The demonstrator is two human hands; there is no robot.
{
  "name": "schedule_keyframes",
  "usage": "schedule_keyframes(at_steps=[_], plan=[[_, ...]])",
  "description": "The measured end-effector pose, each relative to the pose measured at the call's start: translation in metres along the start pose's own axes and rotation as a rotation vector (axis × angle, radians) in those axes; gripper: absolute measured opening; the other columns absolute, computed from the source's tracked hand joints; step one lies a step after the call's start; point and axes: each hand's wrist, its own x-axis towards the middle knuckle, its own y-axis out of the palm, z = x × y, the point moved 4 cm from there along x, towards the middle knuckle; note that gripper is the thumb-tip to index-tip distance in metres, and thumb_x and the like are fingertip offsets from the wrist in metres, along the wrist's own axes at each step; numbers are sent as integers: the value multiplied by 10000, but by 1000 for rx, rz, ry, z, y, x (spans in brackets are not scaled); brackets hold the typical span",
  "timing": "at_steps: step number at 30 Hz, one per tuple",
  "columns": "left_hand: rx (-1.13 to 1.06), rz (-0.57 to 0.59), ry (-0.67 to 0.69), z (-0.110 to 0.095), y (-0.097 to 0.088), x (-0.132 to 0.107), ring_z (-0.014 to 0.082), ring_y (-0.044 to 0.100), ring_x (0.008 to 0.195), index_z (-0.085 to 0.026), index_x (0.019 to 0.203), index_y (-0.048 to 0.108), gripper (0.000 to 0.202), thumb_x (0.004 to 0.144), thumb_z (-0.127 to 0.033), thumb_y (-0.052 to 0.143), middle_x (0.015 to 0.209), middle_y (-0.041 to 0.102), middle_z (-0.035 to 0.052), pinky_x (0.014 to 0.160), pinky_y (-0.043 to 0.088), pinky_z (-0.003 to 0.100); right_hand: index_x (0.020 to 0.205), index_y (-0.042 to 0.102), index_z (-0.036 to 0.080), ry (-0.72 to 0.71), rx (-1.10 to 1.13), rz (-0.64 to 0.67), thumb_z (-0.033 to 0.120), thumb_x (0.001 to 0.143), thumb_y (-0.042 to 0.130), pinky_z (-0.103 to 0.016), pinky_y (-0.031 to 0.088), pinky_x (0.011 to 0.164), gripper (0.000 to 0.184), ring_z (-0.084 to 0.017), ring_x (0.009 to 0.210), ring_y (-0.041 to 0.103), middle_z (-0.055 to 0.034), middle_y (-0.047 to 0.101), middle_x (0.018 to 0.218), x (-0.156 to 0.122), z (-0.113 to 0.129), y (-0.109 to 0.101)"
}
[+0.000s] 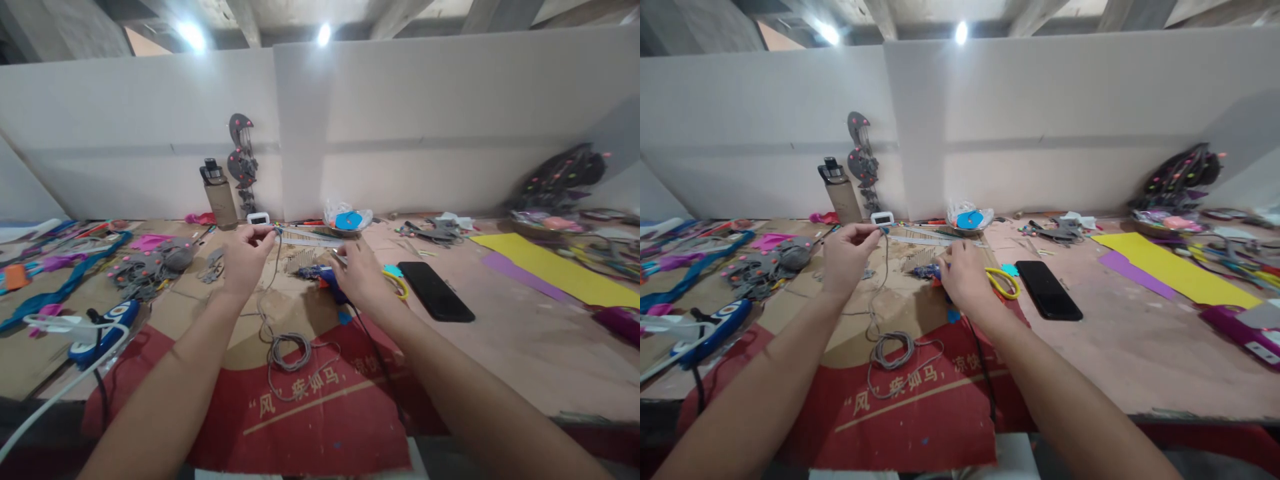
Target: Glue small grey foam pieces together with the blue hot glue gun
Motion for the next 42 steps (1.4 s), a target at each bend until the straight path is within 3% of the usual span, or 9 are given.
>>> schedule_keyframes(at_steps=[2,5,7,9,12,16,20,32,42], plan=[[114,-14,142,-8,0,-2,127,550,648,-190,791,715,110,740,-252,639,772,674,28,634,411,251,920,455,203,-38,237,-29,290,798,529,-431,416,898,167,-225,978,535,-104,560,990,3,18,3],[223,5,323,-16,4,-6,137,557,708,-191,762,695,80,747,-203,617,795,679,28,699,419,265,984,377,231,69,698,98,291,738,588,-355,446,879,329,-177,1020,545,-78,554,1082,11,42,25],[248,17,360,-17,7,-8,134,557,701,-186,763,689,81,749,-191,609,788,676,28,702,425,268,989,329,239,178,907,174,283,711,598,-328,476,796,390,-155,910,583,-48,572,1000,17,53,42],[234,27,329,-15,8,-8,125,550,660,-179,754,686,77,742,-191,612,760,670,24,662,427,261,988,306,247,234,978,183,272,713,578,-302,480,692,388,-132,739,578,17,557,830,22,58,53],[122,56,178,-8,9,-6,119,561,625,-167,757,688,96,742,-222,610,727,671,23,615,435,250,955,352,243,202,856,112,263,742,541,-264,436,594,286,-112,609,498,65,470,692,26,59,55],[-100,116,-34,4,12,-3,121,587,608,-151,777,685,141,730,-268,623,698,672,31,584,451,242,820,464,208,2,615,2,251,793,499,-258,397,636,62,-113,684,477,18,508,755,25,62,44],[-263,146,-139,11,17,-3,104,553,530,-146,742,671,146,704,-284,649,606,635,18,497,418,219,794,511,193,-36,538,-33,280,823,491,-265,392,674,94,-126,727,494,-7,557,780,22,62,40],[-366,141,-194,13,23,-4,86,522,490,-157,683,626,82,661,-230,656,563,578,-17,460,401,203,729,546,184,-54,401,-79,296,820,516,-262,366,639,148,-127,679,489,-5,570,713,20,60,38],[-506,193,-208,10,27,-7,85,524,497,-166,694,594,68,670,-200,648,583,555,-25,469,409,208,664,497,189,46,445,-73,263,772,532,-245,333,573,135,-101,586,444,33,511,620,21,61,35]])
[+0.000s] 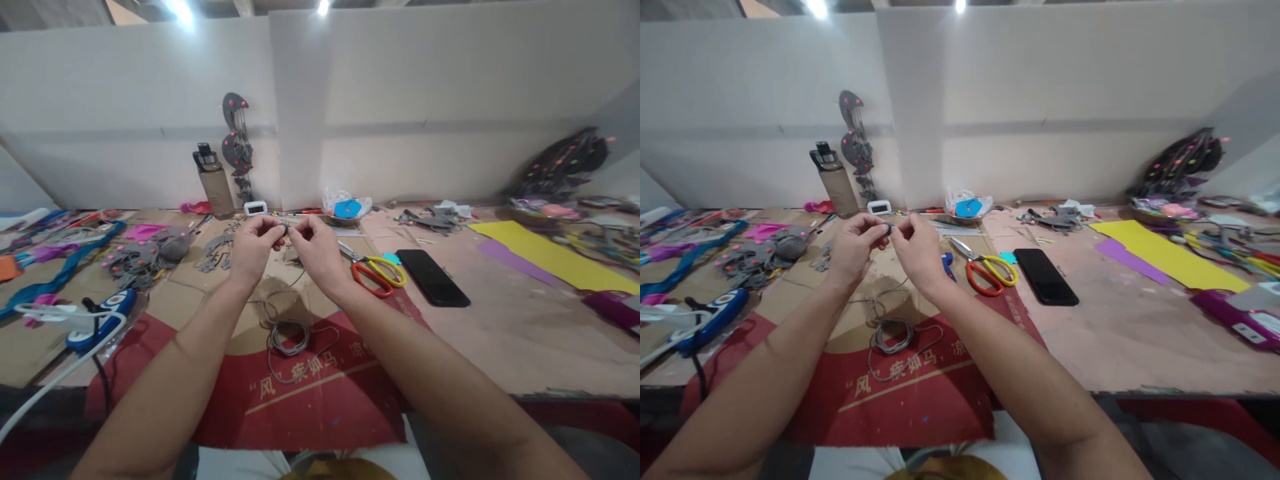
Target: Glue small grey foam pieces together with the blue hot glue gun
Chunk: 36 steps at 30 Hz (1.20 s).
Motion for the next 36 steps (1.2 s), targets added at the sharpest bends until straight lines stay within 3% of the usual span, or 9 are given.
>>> schedule_keyframes(at_steps=[4,9,12,16,19,23,28,32,36], plan=[[-39,11,-18,-1,2,-2,78,515,498,-164,688,591,71,663,-193,651,589,549,-28,474,402,206,661,475,190,51,74,0,266,746,548,-235,325,549,136,-91,570,419,45,478,610,2,-4,1],[-121,12,-97,-3,5,-4,66,495,482,-166,680,576,95,641,-196,658,590,531,-36,463,384,201,820,554,192,164,288,76,331,729,570,-223,332,506,166,-87,533,404,54,477,614,5,-16,6],[-167,45,-173,-1,6,-3,66,492,466,-169,688,569,118,630,-202,666,574,526,-41,457,383,203,749,581,190,195,349,129,351,719,569,-224,336,492,164,-83,507,390,46,482,589,7,-22,7],[-125,176,-257,-2,5,-1,85,535,503,-149,715,609,152,630,-233,702,571,564,-10,471,404,206,695,584,190,173,307,118,338,713,564,-227,334,490,150,-85,508,392,39,499,593,9,-26,1],[-53,256,-279,-3,2,1,113,597,576,-130,834,656,234,643,-253,714,664,634,37,509,450,218,688,588,188,155,250,121,316,713,557,-230,329,500,133,-86,517,397,39,508,600,10,-28,-4],[73,285,-202,-7,-1,2,142,636,622,-134,914,674,293,668,-290,703,751,678,64,526,487,238,691,594,181,120,176,127,295,714,555,-232,316,512,123,-89,525,402,48,488,573,8,-25,-6],[274,287,-99,-11,1,0,136,617,551,-123,797,702,217,707,-318,669,654,679,70,505,497,240,683,591,172,41,57,129,231,707,542,-233,323,545,80,-94,554,418,44,495,574,5,-16,-7],[330,241,-100,-11,-1,0,136,615,520,-129,744,692,184,707,-309,673,618,675,67,505,505,243,687,586,172,29,32,137,231,717,531,-230,330,552,86,-94,561,422,38,514,596,3,-14,-7],[274,353,-170,-7,-1,2,142,636,572,-139,810,708,198,719,-311,670,666,690,75,538,517,244,674,578,174,32,-6,145,225,717,528,-229,312,535,83,-93,547,419,39,516,593,4,-16,-7]])
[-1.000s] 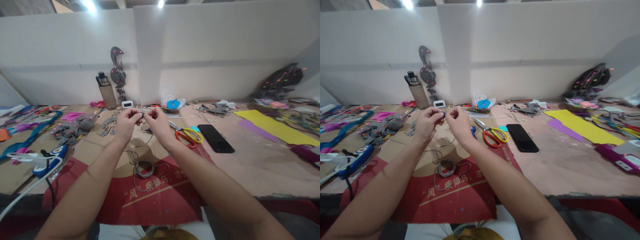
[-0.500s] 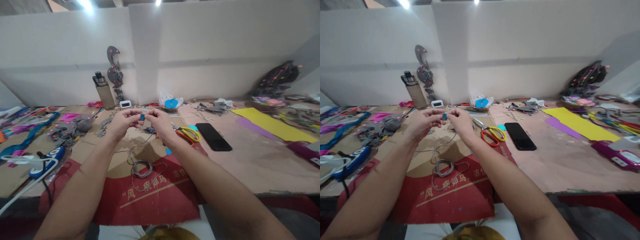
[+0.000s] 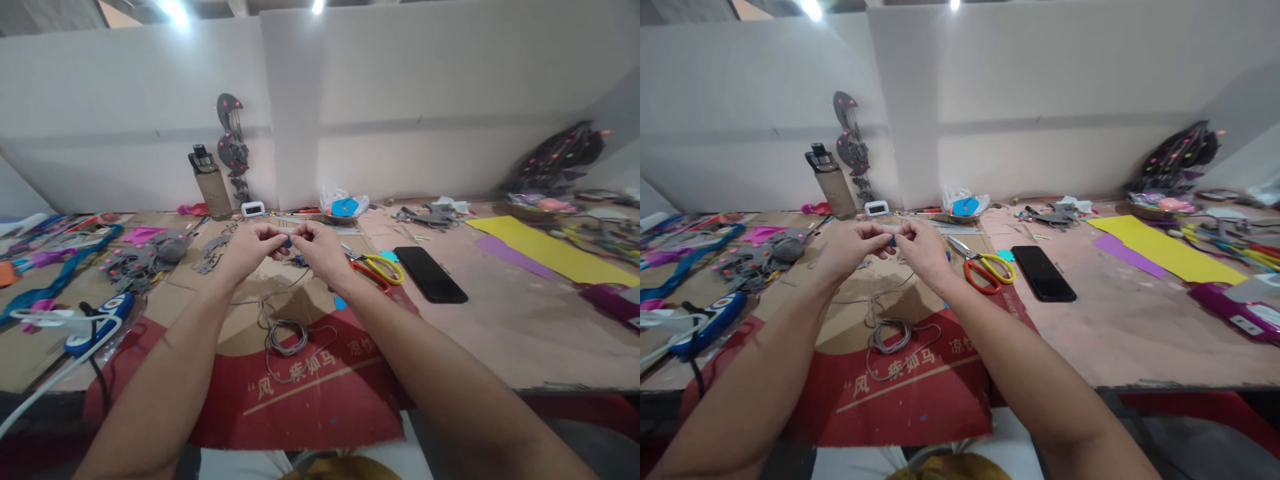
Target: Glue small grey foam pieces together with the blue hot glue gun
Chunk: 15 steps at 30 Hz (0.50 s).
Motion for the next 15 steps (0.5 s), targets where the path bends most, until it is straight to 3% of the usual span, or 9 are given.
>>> schedule_keyframes(at_steps=[3,7,9,12,15], plan=[[-51,90,-38,2,0,0,158,657,644,-159,901,717,252,702,-312,693,731,705,79,565,527,250,678,578,177,-27,-45,17,211,722,523,-233,316,542,78,-95,547,424,39,517,598,-1,2,0],[-13,82,-35,-1,-1,-1,148,639,573,-154,829,730,236,694,-346,702,688,698,76,552,528,256,681,564,177,-77,-130,32,208,742,526,-243,337,577,78,-107,598,461,21,539,641,-2,6,1],[19,38,-28,-1,-4,-2,151,637,553,-144,802,725,234,698,-352,697,665,693,79,540,523,257,773,567,171,-68,-111,51,229,759,534,-248,366,606,68,-116,643,495,9,563,698,-3,3,4],[120,-74,15,1,-12,0,151,631,532,-145,783,714,210,717,-341,675,638,687,73,500,495,240,1015,530,146,-20,-44,91,279,776,553,-266,412,658,275,-133,729,544,-25,594,822,-3,-4,9],[274,-197,108,6,-23,4,128,601,498,-166,744,705,152,742,-300,632,602,671,42,476,453,215,1026,558,148,7,-61,173,302,783,559,-283,422,683,288,-143,765,561,-50,623,881,-3,-7,13]])
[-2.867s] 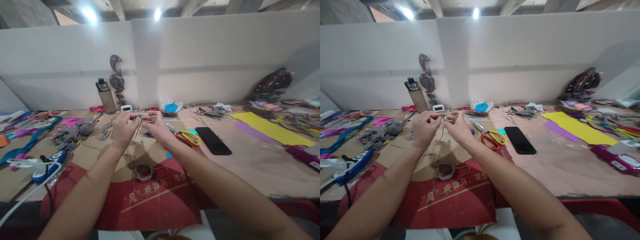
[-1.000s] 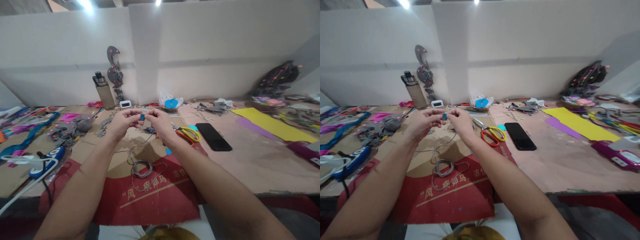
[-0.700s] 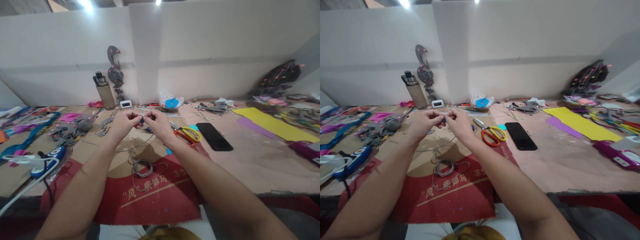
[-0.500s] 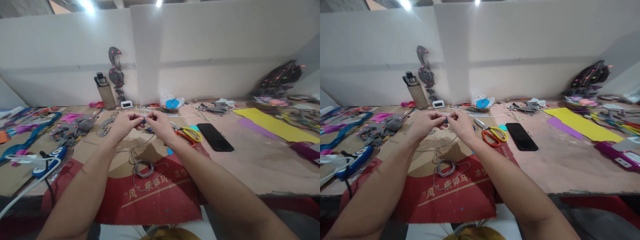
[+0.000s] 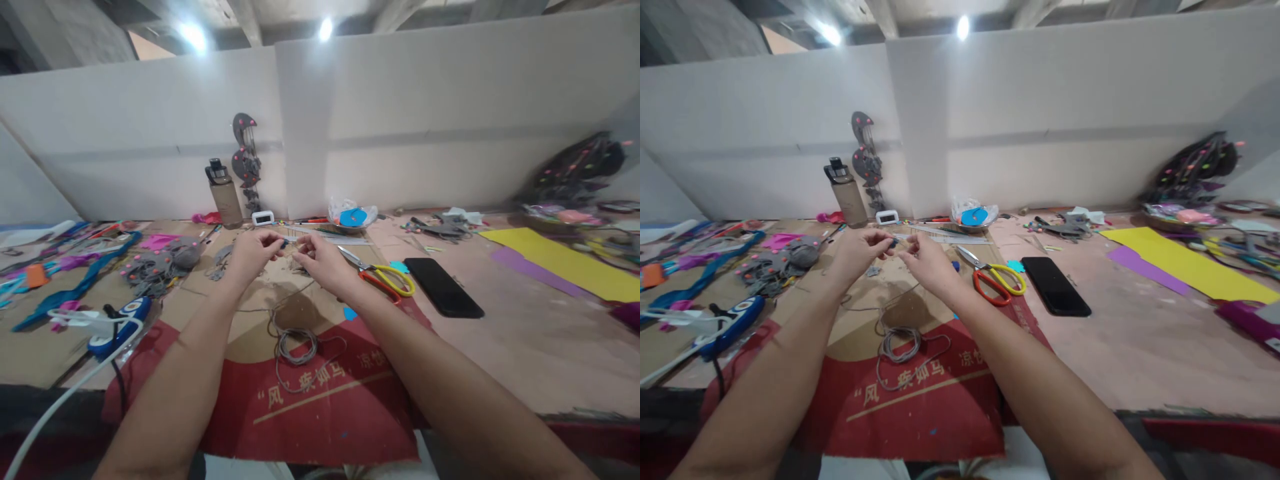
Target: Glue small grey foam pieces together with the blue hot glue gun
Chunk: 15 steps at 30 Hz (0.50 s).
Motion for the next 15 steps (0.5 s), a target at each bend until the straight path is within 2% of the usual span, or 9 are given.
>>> schedule_keyframes(at_steps=[3,6,11,13,15], plan=[[71,-124,28,15,-9,5,119,584,488,-178,755,706,125,729,-267,622,566,650,17,471,428,204,882,633,170,-15,-7,118,294,795,539,-279,412,666,179,-135,720,553,-29,654,824,-2,7,4],[19,-212,4,32,-17,10,109,568,483,-170,765,697,144,714,-284,625,571,643,11,474,424,199,872,654,177,-47,23,160,280,814,514,-272,410,656,184,-130,700,549,-14,662,792,-9,23,3],[-317,-383,-162,59,-30,17,105,582,497,-141,757,657,196,669,-317,653,592,633,11,466,431,195,920,643,207,-180,20,196,254,851,484,-277,424,719,180,-142,793,575,-19,668,888,-39,71,-6],[-494,-453,-211,66,-35,18,95,585,504,-138,748,640,200,634,-297,679,590,620,-2,464,421,181,916,645,214,-267,-1,311,239,863,477,-275,421,741,178,-143,822,577,-21,666,913,-56,91,-7],[-639,-490,-243,68,-37,18,86,583,500,-139,738,625,204,607,-278,697,587,611,-12,457,409,173,858,654,214,-340,-39,511,259,873,479,-272,419,738,181,-147,822,578,-23,666,891,-72,101,-6]])
